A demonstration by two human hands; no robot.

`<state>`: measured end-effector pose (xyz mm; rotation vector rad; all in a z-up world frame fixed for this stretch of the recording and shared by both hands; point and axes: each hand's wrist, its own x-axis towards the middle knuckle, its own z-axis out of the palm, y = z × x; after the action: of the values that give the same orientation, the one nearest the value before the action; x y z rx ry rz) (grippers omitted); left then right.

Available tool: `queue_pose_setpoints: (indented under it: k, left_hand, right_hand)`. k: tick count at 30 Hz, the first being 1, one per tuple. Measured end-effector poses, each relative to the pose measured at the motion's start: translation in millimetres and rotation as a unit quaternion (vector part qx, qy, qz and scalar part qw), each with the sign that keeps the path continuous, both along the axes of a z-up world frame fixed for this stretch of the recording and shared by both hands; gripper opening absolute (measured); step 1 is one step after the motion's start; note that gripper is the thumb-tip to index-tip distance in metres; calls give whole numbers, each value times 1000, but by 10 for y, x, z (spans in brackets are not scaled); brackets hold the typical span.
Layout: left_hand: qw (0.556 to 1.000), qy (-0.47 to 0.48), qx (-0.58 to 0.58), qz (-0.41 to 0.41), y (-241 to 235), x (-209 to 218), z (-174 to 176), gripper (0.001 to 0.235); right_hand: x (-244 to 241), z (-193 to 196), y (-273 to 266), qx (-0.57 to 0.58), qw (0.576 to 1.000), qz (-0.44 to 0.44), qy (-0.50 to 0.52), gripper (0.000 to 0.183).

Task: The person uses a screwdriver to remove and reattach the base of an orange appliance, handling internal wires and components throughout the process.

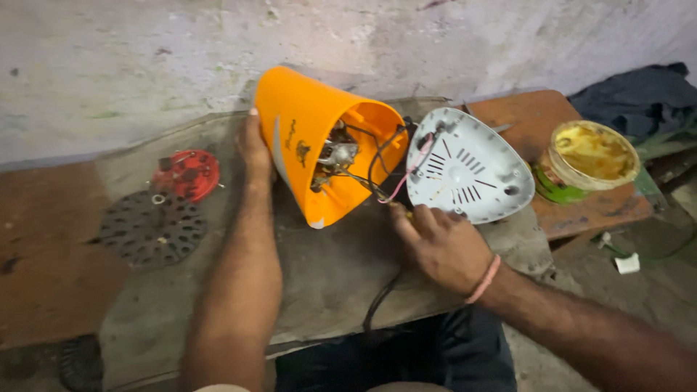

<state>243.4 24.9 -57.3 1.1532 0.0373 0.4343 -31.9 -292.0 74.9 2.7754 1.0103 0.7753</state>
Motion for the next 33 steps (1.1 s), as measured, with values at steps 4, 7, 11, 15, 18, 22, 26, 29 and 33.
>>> queue_pose_setpoints:
  k: [4, 7, 11, 15, 18, 22, 26, 29, 33]
  left_hand:
    - [998, -14, -40, -35, -51, -57, 58, 50]
    - [999, -29, -26, -19, -62, -97, 84, 50]
    - [999, -33, -2, -37, -187, -116, 57, 51]
    - [997, -68, -6, -40, -176, -118, 69, 54]
    - [997, -71, -20, -36, -209, -85, 72, 57]
    - [999, -35, -38, -14, -213, -6, 165, 58]
    - [999, -49, -2, -1, -201, -31, 179, 57]
    - [999, -42, -7, -2, -211, -30, 193, 56]
    - [999, -46, -10, -7, -229, -9, 181, 55]
  right_hand:
    - [37, -35, -25, -65, 998, -24, -4, 53]
    - [73, -45, -33, -59, 997, -39, -7, 54]
    - [196, -16, -155, -34, 997, -62, 33, 57]
    - [329, 14, -335, -43, 997, -52, 42, 57]
    - [376, -21, -467, -61, 998, -13, 16, 63]
    - [544, 40, -622, -67, 997, 41, -1, 57]
    - [790, 162, -801, -76, 994, 69, 31, 60]
    - [856, 157, -833, -77, 994, 62, 48, 58]
    - [832, 57, -815, -60, 996, 47, 39, 54]
